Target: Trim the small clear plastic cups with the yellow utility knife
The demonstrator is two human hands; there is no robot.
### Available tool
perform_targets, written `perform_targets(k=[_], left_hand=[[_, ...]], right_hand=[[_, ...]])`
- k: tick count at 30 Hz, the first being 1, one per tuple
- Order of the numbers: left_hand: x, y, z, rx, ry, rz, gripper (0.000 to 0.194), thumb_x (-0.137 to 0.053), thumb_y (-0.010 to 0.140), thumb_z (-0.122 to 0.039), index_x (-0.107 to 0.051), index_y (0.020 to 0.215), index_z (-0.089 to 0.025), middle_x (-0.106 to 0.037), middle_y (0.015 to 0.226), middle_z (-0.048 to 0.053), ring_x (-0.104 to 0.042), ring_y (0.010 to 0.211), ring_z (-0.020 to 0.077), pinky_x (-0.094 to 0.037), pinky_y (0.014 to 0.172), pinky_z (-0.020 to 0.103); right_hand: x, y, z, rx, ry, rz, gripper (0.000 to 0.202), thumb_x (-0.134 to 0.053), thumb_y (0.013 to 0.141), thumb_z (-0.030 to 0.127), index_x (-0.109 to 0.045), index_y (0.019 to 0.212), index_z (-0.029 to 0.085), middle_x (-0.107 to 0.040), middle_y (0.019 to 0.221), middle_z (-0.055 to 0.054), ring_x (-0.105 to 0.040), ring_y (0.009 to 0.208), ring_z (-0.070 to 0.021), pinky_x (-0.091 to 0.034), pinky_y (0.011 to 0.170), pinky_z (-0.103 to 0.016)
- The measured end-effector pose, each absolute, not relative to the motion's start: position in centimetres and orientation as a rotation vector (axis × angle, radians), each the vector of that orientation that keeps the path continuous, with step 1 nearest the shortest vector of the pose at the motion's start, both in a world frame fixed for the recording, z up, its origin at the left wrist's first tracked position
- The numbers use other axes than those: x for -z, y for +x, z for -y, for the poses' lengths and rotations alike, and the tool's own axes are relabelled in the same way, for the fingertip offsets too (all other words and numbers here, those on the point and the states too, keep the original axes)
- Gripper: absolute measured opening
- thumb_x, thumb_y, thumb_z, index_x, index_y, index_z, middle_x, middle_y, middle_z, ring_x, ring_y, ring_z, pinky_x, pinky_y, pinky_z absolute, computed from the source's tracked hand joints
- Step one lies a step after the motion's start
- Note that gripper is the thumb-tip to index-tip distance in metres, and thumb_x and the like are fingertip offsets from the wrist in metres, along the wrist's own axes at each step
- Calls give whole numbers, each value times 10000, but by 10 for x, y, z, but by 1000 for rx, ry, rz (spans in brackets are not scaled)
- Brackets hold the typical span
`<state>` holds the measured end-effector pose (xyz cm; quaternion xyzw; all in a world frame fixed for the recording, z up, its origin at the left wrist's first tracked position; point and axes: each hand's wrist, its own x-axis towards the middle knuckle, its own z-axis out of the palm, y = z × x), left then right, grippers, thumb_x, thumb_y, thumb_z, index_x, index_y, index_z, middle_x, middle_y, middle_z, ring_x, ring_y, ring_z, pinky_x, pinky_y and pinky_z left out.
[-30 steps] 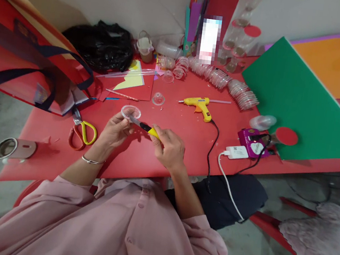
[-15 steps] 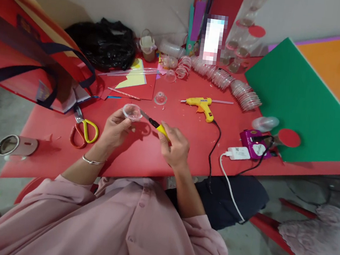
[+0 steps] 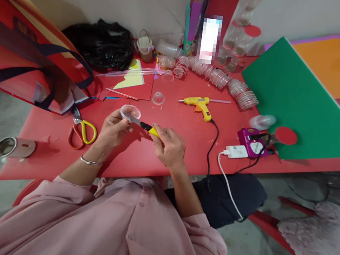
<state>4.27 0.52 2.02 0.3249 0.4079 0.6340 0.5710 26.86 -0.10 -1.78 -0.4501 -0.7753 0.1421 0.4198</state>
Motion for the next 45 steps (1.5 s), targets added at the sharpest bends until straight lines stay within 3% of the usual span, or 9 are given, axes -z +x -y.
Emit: perform_targets(k=[5,9,45], left_hand=[[-22,41,-3,-1528,811,-897,505,-975,636,-339,-767,1069,-181,-764,1007,81,-704,732,153,-566,552,232],[-19,44,-6,-1552,782,-952,470,-974,639,-249,-768,1060,-216,-762,1047,59,-717,816,160,-574,583,222],[-15,38,-9,-1511,844,-925,444,-968,660,-320,-805,1054,-195,-768,1027,83,-674,763,126,-544,579,205]], right_hand=[[20,279,-7,-317,-1229,1843,380,-561,1034,376,-662,1381,258,-763,1051,-77,-698,928,-191,-553,833,-321],[15,276,-3,-423,-1120,1794,393,-530,1044,348,-631,1413,259,-760,1116,-83,-705,950,-191,-573,866,-342],[15,267,3,-342,-1076,1923,399,-599,1012,315,-646,1403,248,-720,985,-63,-657,897,-176,-533,837,-324]])
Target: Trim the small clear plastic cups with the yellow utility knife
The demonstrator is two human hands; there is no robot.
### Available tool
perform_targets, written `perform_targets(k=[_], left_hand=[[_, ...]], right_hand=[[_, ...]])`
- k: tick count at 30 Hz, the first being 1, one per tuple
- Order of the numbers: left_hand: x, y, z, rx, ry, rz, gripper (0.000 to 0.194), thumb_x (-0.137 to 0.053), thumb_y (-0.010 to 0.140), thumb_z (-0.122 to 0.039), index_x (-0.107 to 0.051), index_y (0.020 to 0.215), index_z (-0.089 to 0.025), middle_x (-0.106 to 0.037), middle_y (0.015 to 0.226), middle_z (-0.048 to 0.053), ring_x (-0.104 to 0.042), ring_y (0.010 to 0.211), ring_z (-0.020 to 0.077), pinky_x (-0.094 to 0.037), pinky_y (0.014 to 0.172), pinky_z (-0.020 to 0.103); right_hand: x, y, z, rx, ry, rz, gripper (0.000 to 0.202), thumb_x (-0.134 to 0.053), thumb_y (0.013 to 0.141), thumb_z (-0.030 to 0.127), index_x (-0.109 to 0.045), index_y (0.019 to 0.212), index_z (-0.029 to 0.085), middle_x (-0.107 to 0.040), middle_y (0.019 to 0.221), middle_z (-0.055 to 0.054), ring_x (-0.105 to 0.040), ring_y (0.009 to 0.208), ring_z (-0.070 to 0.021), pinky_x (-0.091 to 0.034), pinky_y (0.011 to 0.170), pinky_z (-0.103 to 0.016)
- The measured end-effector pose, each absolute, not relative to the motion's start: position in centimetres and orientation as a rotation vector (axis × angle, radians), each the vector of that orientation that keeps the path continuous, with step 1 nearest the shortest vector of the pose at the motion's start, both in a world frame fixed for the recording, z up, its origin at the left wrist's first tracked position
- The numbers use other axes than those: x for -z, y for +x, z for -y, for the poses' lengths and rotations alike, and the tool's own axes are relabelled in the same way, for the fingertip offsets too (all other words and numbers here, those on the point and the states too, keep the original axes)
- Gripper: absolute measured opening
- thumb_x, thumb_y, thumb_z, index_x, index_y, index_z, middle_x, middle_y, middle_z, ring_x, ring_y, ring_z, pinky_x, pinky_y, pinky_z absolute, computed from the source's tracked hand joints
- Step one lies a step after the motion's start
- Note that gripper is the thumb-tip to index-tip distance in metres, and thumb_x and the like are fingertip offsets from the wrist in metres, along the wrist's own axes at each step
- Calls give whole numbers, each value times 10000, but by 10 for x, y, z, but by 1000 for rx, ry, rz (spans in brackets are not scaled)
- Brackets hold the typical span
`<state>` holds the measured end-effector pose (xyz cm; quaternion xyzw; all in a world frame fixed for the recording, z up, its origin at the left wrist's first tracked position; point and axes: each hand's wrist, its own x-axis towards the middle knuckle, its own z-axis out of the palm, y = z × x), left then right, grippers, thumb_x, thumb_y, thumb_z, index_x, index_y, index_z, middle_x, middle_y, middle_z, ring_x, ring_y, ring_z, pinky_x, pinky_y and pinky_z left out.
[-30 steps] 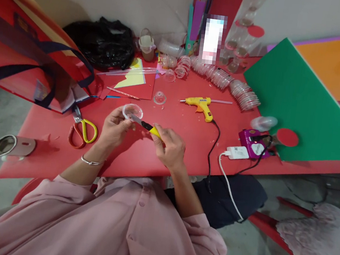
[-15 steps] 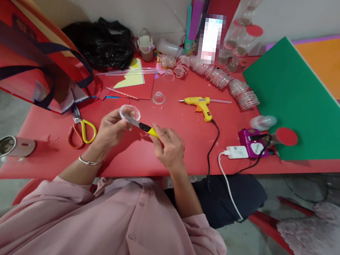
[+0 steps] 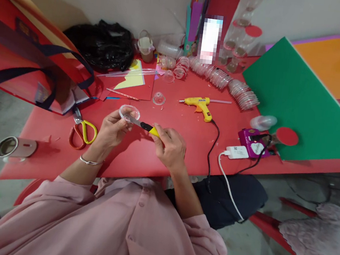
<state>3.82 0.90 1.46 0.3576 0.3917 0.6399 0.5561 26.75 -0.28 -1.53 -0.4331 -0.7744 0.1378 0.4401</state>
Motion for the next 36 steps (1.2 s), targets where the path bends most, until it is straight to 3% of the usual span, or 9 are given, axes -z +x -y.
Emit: perform_targets(k=[12,21,25,31,36], left_hand=[[-11,32,-11,-1465,836,-917,446,-944,697,-313,-791,1095,-182,-758,1073,93,-696,808,140,-546,588,203],[-8,32,-12,-1437,794,-924,467,-952,679,-329,-772,1082,-175,-758,1001,76,-720,803,143,-534,589,186],[-12,26,-12,-1429,770,-891,476,-957,673,-366,-770,1059,-159,-747,900,66,-700,738,129,-533,576,187],[-15,23,-13,-1385,744,-885,510,-961,672,-357,-740,1098,-182,-748,939,52,-720,765,136,-566,568,192],[-9,27,-15,-1342,701,-887,597,-959,672,-332,-699,1204,-256,-758,979,38,-739,785,153,-509,474,162]], right_hand=[[14,269,2,-326,-1123,1941,373,-590,1020,332,-665,1375,243,-723,959,-58,-663,879,-171,-526,821,-307],[13,269,4,-333,-1177,1969,382,-559,1037,355,-655,1388,239,-747,1012,-60,-680,932,-171,-522,859,-297],[13,279,-1,-238,-1306,1950,366,-569,1031,379,-682,1358,257,-750,975,-53,-683,871,-168,-508,789,-284],[3,291,-6,-299,-1308,1794,383,-544,1043,397,-664,1380,258,-765,1045,-67,-700,894,-177,-537,808,-293],[3,280,-1,-428,-1205,1858,375,-552,1037,389,-668,1371,264,-758,994,-60,-684,847,-173,-553,802,-308]])
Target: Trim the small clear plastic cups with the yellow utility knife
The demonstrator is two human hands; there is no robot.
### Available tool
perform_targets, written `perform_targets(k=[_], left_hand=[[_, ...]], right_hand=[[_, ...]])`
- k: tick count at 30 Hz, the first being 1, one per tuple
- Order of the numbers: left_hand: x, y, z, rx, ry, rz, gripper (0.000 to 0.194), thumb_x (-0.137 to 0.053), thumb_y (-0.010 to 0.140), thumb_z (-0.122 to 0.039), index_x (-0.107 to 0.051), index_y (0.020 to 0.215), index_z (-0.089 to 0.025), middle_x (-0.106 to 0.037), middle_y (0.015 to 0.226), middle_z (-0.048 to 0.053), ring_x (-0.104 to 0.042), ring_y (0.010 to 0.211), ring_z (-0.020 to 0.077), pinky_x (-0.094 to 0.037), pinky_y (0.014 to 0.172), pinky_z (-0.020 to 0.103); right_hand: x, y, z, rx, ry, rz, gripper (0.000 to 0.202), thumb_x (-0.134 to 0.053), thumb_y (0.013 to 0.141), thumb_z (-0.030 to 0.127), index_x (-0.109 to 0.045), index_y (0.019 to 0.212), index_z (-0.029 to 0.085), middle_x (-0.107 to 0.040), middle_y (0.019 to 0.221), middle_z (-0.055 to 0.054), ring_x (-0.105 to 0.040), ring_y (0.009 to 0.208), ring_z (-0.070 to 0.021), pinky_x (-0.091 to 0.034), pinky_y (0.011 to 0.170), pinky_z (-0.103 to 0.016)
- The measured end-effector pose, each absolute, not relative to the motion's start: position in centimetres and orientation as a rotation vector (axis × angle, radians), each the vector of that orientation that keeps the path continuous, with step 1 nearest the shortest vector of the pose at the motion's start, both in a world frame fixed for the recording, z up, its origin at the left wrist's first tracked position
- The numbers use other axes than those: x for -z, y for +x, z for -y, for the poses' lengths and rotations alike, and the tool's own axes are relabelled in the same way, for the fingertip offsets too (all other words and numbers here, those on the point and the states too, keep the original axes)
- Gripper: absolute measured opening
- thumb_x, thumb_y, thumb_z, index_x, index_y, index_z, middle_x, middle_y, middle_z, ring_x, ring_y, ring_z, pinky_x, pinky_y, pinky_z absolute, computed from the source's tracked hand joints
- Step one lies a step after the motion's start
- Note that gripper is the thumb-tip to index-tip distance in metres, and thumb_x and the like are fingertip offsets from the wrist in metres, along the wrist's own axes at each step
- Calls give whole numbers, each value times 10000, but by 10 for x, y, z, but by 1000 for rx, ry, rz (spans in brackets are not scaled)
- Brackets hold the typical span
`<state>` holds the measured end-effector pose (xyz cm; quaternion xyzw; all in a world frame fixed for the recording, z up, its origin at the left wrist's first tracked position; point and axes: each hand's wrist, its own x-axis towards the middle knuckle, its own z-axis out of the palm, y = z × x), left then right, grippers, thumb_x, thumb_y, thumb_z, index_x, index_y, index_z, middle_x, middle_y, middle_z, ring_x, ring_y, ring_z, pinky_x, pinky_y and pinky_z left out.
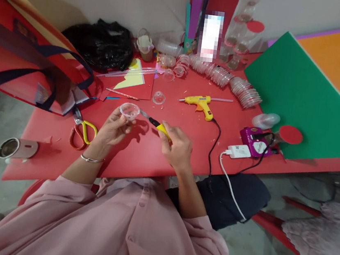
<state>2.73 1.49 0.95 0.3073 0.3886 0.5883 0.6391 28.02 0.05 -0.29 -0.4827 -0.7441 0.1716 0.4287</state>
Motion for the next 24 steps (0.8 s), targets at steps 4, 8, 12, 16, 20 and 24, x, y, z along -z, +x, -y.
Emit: perform_targets(k=[4,8,12,16,20,24], left_hand=[[-9,29,-15,-1348,724,-865,581,-980,623,-267,-722,1144,-256,-747,1074,39,-710,770,116,-489,477,145],[-9,31,-15,-1349,738,-880,559,-982,622,-271,-731,1119,-221,-738,975,32,-662,696,93,-465,449,142],[-9,34,-13,-1340,733,-879,584,-968,649,-292,-709,1168,-219,-742,996,46,-700,743,126,-489,461,156],[-10,39,-12,-1342,763,-865,629,-963,631,-208,-690,1196,-255,-738,1094,41,-720,797,141,-521,475,164],[-8,40,-12,-1390,821,-902,559,-965,620,-191,-708,1116,-221,-745,1040,35,-718,748,133,-510,448,156],[-8,37,-12,-1372,778,-940,516,-954,668,-284,-720,1118,-190,-752,921,42,-721,724,147,-514,452,163]], right_hand=[[5,276,4,-468,-1139,1885,384,-568,1031,361,-647,1395,268,-759,1045,-57,-691,911,-172,-555,843,-314],[4,272,6,-494,-1115,1905,376,-578,1026,355,-654,1382,260,-759,1046,-58,-693,917,-170,-553,841,-313],[5,267,7,-475,-1113,1905,365,-585,1025,350,-666,1365,245,-755,1023,-55,-690,891,-161,-545,813,-298],[8,265,7,-461,-1122,1931,367,-581,1027,355,-662,1371,255,-760,1038,-58,-697,906,-164,-546,825,-296],[9,265,7,-464,-1128,1930,370,-583,1026,354,-657,1375,259,-762,1046,-58,-702,919,-171,-551,840,-306],[8,268,5,-463,-1126,1916,367,-573,1030,350,-656,1375,257,-766,1056,-60,-705,938,-177,-556,850,-315]])
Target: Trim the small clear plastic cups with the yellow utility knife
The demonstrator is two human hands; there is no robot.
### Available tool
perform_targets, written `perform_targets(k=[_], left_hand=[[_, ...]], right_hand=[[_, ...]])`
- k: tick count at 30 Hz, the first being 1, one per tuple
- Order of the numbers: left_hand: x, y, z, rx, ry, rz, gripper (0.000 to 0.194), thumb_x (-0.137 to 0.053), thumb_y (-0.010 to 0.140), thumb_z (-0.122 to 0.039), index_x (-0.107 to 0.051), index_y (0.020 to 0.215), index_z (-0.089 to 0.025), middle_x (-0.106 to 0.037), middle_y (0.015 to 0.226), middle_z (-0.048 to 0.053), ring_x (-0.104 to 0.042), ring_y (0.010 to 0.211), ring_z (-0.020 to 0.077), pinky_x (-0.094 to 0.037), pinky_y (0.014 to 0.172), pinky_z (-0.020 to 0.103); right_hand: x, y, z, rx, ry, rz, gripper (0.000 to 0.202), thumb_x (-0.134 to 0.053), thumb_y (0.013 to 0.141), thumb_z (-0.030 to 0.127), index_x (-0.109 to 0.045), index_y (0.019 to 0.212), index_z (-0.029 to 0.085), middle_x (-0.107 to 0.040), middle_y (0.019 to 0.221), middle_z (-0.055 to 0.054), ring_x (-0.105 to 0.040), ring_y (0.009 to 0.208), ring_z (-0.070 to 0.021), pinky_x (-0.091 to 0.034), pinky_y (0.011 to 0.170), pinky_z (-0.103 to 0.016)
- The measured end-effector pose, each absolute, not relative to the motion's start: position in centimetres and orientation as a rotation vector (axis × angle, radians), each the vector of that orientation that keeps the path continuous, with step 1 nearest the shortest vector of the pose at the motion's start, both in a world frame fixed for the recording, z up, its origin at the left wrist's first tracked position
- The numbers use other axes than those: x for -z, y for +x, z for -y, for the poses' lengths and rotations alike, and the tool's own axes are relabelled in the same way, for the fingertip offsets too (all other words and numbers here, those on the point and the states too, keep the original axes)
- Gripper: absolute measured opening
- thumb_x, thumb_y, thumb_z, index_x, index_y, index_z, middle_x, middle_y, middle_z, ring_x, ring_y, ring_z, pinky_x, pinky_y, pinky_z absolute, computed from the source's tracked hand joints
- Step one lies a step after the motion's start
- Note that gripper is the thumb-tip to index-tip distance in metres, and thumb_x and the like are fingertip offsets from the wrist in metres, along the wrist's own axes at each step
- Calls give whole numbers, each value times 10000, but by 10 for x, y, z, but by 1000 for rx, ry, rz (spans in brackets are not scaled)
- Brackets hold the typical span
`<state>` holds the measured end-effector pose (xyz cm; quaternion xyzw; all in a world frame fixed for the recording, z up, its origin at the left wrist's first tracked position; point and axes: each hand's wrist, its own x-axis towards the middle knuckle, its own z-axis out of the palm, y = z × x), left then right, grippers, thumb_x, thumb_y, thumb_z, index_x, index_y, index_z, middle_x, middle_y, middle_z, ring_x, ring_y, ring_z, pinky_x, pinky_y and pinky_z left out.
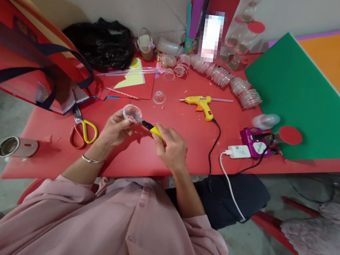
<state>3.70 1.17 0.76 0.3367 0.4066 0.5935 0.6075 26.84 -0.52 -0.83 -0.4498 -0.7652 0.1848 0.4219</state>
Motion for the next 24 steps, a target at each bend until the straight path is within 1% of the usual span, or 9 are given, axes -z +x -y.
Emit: perform_targets(k=[3,8,15,19,24], left_hand=[[-7,37,-12,-1376,771,-945,526,-951,678,-305,-722,1137,-191,-755,971,52,-720,751,146,-543,493,177],[-6,37,-13,-1407,808,-897,555,-952,679,-298,-699,1169,-231,-738,1031,38,-725,770,142,-525,484,177],[-7,38,-12,-1413,829,-901,518,-949,687,-293,-723,1146,-214,-735,1143,68,-692,761,117,-537,516,184],[-7,38,-12,-1435,822,-908,518,-961,666,-302,-742,1126,-208,-747,1112,65,-675,728,101,-540,524,183],[-6,36,-11,-1435,807,-905,514,-957,675,-308,-760,1141,-216,-755,1099,71,-672,740,106,-526,525,177]], right_hand=[[9,270,5,-472,-1127,1916,374,-570,1031,357,-650,1384,263,-766,1060,-61,-704,948,-180,-557,855,-320],[10,269,7,-490,-1115,1918,375,-576,1026,356,-653,1382,264,-759,1040,-57,-696,921,-172,-553,838,-315],[11,267,7,-513,-1091,1915,376,-587,1023,361,-658,1378,259,-758,1047,-57,-696,907,-164,-556,842,-309],[11,266,6,-534,-1084,1910,377,-583,1026,363,-656,1383,266,-760,1059,-57,-699,910,-163,-563,846,-310],[12,266,6,-511,-1068,1918,377,-588,1023,346,-658,1386,271,-750,1038,-59,-689,911,-168,-563,854,-320]])
